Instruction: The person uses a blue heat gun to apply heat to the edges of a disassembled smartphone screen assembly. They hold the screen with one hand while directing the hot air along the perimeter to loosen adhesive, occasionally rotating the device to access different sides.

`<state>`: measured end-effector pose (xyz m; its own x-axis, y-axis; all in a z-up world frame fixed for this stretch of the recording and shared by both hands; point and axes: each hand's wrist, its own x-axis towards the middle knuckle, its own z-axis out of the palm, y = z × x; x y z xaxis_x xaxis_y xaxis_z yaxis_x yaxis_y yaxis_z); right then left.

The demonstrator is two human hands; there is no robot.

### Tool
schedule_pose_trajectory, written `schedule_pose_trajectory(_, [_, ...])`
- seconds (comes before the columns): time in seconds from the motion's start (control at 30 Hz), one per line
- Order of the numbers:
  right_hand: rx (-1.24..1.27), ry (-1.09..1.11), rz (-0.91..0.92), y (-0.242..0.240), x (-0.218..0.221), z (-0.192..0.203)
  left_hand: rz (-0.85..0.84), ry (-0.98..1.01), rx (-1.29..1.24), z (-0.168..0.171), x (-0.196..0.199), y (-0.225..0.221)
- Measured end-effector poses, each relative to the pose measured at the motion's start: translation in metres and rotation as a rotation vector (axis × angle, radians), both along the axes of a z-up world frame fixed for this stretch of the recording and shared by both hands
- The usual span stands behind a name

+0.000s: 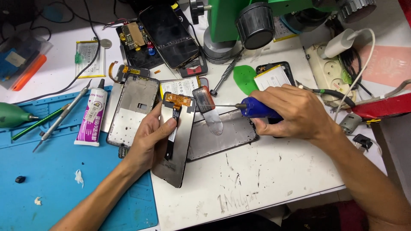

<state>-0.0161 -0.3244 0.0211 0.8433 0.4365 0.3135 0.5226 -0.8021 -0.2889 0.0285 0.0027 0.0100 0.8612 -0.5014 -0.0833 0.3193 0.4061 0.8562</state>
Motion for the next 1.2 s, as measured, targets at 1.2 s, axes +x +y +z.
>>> schedule_pose_trajectory(1.2, [-0.098,-0.266,0.106,-0.022,0.012,0.021,-0.016,0.151,-0.126,0.002,0.022,-0.033])
